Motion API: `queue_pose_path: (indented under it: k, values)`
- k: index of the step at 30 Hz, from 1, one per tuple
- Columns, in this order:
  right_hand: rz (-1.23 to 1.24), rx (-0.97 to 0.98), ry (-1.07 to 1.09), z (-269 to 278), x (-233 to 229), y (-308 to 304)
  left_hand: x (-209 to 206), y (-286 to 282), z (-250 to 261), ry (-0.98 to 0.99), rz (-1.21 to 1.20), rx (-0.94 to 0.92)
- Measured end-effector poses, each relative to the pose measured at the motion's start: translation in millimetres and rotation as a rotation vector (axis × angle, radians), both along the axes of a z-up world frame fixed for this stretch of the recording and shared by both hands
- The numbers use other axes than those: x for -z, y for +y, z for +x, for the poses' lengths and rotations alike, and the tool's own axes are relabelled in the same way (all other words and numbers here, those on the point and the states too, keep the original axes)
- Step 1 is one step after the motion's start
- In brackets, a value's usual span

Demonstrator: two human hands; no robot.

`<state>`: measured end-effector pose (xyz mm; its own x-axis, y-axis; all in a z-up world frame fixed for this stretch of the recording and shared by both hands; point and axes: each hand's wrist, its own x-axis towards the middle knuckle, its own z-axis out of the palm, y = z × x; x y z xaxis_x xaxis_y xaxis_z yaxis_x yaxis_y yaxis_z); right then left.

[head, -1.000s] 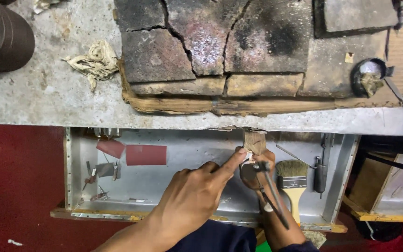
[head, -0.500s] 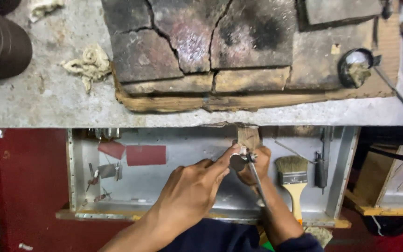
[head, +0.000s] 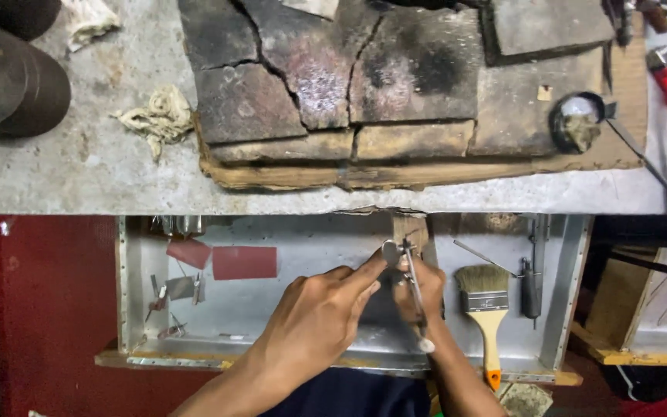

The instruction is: The person uses a hand file to smooth the edges of a small metal piece held in the left hand. The filing is performed repeatedly over the same area while standing at a workbench.

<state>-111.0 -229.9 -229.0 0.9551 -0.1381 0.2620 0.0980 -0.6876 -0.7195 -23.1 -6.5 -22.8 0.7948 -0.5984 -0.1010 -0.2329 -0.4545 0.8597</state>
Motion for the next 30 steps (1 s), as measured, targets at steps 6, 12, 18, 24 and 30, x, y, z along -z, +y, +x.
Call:
queue_pose_path:
  k: [6, 12, 18, 24, 30]
  values:
    - [0.171, -0.171, -0.1, 16, -9, 2, 0, -1, -5, 0.014, 0.15, 0.041]
    - [0.19, 0.013, 0.235, -8, -15, -4, -3, 1, 1, 0.038, 0.044, 0.032]
    - [0.309, -0.094, 0.055, 16, -19, 4, -5, -2, -3, -0.022, 0.161, 0.053]
    - [0.267, -0.117, 0.124, 0, -32, 3, 2, -1, 0, 0.05, 0.118, 0.048]
    - [0.23, -0.167, -0.106, 9, 1, 2, 7, -2, -9, -0.052, 0.176, 0.073]
